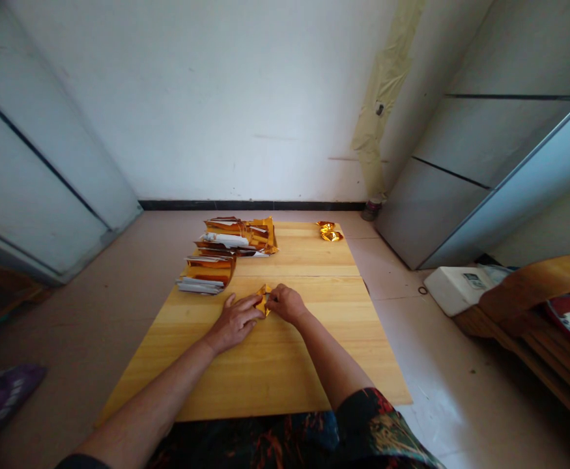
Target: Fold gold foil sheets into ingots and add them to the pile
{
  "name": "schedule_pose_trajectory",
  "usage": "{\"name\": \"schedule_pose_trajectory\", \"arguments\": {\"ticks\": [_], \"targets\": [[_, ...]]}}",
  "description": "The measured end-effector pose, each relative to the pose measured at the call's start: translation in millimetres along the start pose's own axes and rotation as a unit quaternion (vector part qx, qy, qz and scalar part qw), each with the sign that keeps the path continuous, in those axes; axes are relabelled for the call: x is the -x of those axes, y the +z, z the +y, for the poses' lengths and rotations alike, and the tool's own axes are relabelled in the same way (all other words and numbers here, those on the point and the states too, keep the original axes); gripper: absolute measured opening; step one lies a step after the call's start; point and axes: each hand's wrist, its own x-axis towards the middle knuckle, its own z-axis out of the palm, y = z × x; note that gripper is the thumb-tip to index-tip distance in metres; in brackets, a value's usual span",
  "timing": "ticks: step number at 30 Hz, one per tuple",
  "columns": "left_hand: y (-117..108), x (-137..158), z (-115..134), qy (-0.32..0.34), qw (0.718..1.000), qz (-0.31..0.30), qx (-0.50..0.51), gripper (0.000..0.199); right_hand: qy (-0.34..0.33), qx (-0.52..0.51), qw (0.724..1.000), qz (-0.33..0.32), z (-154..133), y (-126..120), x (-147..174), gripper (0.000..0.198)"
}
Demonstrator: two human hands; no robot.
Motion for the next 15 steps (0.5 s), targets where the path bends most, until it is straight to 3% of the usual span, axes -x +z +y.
{"name": "schedule_pose_trajectory", "arguments": {"ticks": [15], "targets": [[-0.3,1.0,-0.9,0.007,1.0,0.001,-0.008,0.036,0.032,0.016,0.999,0.017,-3.6,1.9,0.3,0.007]]}}
